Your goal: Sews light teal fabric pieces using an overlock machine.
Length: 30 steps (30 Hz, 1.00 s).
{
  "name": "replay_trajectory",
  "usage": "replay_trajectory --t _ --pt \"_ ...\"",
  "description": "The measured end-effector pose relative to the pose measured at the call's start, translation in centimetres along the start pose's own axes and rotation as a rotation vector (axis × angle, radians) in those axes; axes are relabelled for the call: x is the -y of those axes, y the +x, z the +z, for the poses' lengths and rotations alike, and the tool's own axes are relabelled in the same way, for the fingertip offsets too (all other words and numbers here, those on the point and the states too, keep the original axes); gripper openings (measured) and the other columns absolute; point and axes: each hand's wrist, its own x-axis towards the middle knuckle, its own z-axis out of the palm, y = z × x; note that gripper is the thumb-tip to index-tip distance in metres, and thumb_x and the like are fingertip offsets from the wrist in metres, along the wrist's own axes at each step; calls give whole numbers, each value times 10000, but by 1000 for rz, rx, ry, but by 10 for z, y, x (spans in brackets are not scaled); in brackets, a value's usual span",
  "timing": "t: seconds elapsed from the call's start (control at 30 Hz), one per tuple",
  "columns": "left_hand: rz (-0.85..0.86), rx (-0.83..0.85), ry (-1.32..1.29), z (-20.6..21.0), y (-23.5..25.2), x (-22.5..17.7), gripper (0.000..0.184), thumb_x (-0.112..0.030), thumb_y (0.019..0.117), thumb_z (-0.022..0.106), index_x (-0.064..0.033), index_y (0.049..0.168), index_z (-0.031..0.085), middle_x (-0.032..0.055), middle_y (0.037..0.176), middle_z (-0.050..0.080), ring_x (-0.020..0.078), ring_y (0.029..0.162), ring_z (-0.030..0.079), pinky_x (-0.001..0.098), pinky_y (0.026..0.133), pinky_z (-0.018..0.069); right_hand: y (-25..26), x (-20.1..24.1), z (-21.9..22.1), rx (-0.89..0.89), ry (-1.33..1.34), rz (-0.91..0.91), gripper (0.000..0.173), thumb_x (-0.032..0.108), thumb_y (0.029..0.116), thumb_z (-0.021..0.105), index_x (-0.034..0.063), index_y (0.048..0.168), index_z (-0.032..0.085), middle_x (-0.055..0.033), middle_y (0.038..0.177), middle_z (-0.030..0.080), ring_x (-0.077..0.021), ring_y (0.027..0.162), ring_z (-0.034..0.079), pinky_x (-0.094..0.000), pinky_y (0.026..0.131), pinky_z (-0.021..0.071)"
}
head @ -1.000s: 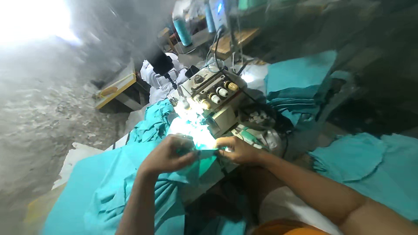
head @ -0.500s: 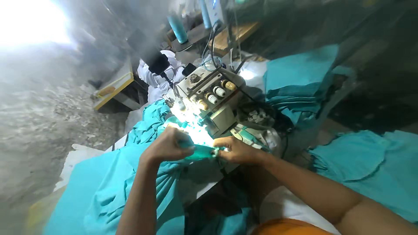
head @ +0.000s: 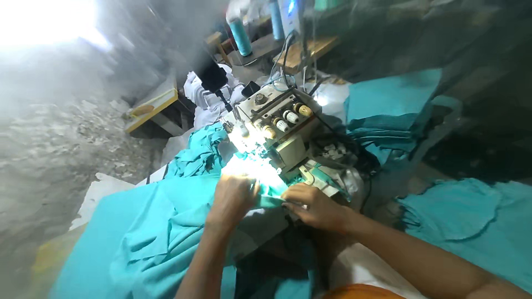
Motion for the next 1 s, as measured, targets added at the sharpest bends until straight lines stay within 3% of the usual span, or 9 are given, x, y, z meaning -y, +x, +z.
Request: replay_trajectory --t 0.1,0.27,0.47,0.57,0.67,0.73,0.8,0.87,1.0 --pt "-141 61 135 7 -5 -21 363 -195 1046 505 48 928 747 244 867 720 442 875 711 602 823 508 -5 1 2 -69 -72 -1 149 70 915 614 -21 885 729 -144 920 750 -259 908 730 -361 890 561" --pt "-230 145 199 7 0 -22 421 -230 1072 456 46 913 731 238 816 709 430 867 710 581 841 495 2 -1 8 -89 -81 31 140 59 891 623 -27 872 732 -144 878 745 -255 861 733 -356 833 577" --pt "-394 336 151 -5 22 -6 368 -230 1077 460 24 1163 712 266 1149 694 443 1163 633 603 973 446 22 -5 16 -90 8 62 135 33 888 632 -57 847 723 -173 826 721 -244 774 709 -325 736 570" --pt "-285 209 -17 -12 17 16 333 -231 1048 548 40 1060 742 267 1052 707 456 1053 668 649 896 479 25 -5 16 -83 38 73 140 37 883 634 -64 832 716 -177 798 703 -247 747 689 -330 710 557" --pt "31 90 -155 -29 -6 29 456 -347 939 611 -8 638 651 136 597 597 307 613 609 556 706 445 30 1 8 -19 62 74 143 38 888 632 -62 915 731 -181 856 719 -290 815 682 -386 772 539" --pt "235 117 -241 -48 -20 26 385 -326 900 594 -58 631 659 70 584 593 227 594 596 555 812 404 33 10 0 60 62 46 186 50 912 637 -21 1041 751 -166 921 739 -312 855 699 -469 807 529" --pt "403 80 -290 -58 -25 33 271 -278 883 576 -111 694 675 20 644 626 144 643 615 505 877 392 33 21 -5 87 43 -22 159 84 902 667 31 1015 767 -130 917 734 -302 866 690 -497 831 505" --pt "453 37 -322 -63 -22 46 216 -242 892 593 -117 758 709 -10 687 637 82 674 601 444 904 386 29 26 -7 53 18 -43 128 151 915 680 75 963 772 -128 1065 742 -295 1009 688 -492 912 496" --pt "305 -175 -224 -53 5 59 110 -114 841 716 -27 792 762 76 711 679 201 680 639 538 784 437 23 10 2 -96 47 149 200 196 936 678 15 947 762 -268 1306 616 -333 1129 651 -505 935 512"
